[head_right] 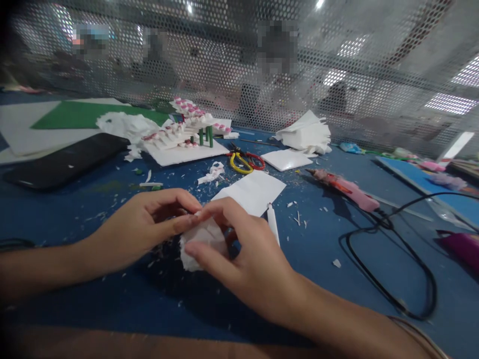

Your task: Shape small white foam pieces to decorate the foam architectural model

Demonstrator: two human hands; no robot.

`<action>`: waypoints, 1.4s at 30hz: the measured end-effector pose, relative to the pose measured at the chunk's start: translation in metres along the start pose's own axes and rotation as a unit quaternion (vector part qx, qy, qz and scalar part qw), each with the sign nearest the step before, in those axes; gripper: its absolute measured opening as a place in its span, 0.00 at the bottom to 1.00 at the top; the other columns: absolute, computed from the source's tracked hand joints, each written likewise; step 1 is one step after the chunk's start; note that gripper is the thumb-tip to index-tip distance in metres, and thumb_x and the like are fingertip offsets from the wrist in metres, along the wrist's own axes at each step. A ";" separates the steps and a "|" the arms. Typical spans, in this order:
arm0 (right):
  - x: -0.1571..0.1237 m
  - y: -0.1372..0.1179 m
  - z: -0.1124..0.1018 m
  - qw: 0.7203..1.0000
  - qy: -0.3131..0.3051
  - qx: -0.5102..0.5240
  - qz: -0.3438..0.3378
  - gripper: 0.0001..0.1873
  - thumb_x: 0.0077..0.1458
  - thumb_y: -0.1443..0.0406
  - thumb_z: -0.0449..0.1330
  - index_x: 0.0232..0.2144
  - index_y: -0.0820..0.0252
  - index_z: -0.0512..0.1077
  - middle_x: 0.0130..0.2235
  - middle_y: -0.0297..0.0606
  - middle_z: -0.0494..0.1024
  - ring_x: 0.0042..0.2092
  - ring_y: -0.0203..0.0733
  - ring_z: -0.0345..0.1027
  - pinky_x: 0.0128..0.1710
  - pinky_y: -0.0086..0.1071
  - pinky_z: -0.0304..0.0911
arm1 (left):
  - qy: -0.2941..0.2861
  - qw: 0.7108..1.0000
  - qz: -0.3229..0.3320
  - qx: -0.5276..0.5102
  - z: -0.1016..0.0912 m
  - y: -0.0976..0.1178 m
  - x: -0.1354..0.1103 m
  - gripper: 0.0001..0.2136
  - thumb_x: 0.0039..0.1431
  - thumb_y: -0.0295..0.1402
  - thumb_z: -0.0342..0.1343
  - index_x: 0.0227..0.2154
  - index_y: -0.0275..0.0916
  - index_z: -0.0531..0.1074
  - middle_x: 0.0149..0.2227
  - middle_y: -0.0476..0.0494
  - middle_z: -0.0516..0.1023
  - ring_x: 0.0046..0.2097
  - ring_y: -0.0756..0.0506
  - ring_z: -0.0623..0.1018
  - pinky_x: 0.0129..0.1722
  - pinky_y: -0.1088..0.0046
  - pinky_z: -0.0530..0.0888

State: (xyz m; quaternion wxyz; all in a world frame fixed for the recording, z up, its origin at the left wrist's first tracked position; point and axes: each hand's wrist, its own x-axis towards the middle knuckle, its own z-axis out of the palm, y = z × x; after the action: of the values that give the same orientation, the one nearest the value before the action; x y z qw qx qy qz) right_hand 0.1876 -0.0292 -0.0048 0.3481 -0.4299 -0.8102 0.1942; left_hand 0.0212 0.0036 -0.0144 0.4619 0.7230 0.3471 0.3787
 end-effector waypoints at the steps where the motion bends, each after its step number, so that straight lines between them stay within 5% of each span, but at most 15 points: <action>1: 0.000 0.000 0.002 1.000 0.003 0.015 0.013 0.06 0.50 0.66 0.54 0.33 0.58 0.63 0.28 0.31 0.72 0.26 0.29 0.66 0.21 0.20 0.61 | 0.003 1.000 0.003 -0.005 0.001 0.000 0.000 0.03 0.50 0.30 0.54 0.27 0.36 0.71 0.27 0.53 0.74 0.30 0.55 0.71 0.28 0.85 0.67; 8: 0.002 0.002 0.001 1.000 -0.019 0.003 0.015 0.03 0.51 0.69 0.52 0.31 0.57 0.63 0.22 0.27 0.70 0.20 0.27 0.62 0.17 0.20 0.56 | -0.026 0.994 -0.050 -0.091 0.003 0.001 0.002 0.03 0.50 0.30 0.54 0.27 0.36 0.70 0.26 0.52 0.73 0.29 0.55 0.71 0.28 0.85 0.67; 14: 0.002 -0.002 -0.008 0.998 0.001 -0.054 -0.020 0.05 0.50 0.69 0.55 0.31 0.55 0.68 0.27 0.27 0.76 0.26 0.28 0.70 0.24 0.19 0.61 | -0.041 0.986 -0.103 -0.126 -0.002 0.001 0.006 0.04 0.49 0.30 0.55 0.23 0.35 0.69 0.22 0.55 0.70 0.25 0.57 0.68 0.25 0.86 0.64; 28: -0.004 0.003 -0.012 0.972 -0.030 -0.215 -0.087 0.10 0.54 0.69 0.50 0.38 0.55 0.67 0.28 0.27 0.77 0.24 0.28 0.69 0.23 0.20 0.60 | -0.061 0.989 -0.108 -0.079 -0.004 -0.003 0.006 0.05 0.48 0.32 0.56 0.25 0.35 0.70 0.24 0.52 0.73 0.27 0.56 0.70 0.26 0.85 0.66; 36: 0.000 0.002 -0.010 0.991 -0.046 -0.122 -0.025 0.06 0.50 0.70 0.55 0.32 0.57 0.69 0.29 0.29 0.78 0.27 0.30 0.71 0.24 0.20 0.62 | -0.077 0.988 -0.109 -0.077 -0.003 -0.005 0.006 0.06 0.48 0.34 0.56 0.26 0.36 0.71 0.24 0.52 0.73 0.27 0.55 0.71 0.26 0.83 0.67; 42: -0.003 0.005 -0.009 0.978 -0.029 -0.189 -0.082 0.07 0.53 0.69 0.52 0.35 0.56 0.68 0.30 0.30 0.77 0.28 0.31 0.71 0.24 0.21 0.61 | -0.078 0.987 -0.110 -0.086 -0.003 -0.005 0.006 0.05 0.48 0.33 0.55 0.25 0.36 0.71 0.24 0.52 0.73 0.26 0.55 0.71 0.25 0.83 0.67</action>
State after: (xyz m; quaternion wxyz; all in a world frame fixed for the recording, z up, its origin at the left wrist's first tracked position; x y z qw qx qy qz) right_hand 0.1984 -0.0286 -0.0028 0.2516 -0.4143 -0.8744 0.0202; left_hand 0.0209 0.0109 -0.0167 0.5869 0.6651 0.3537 0.2967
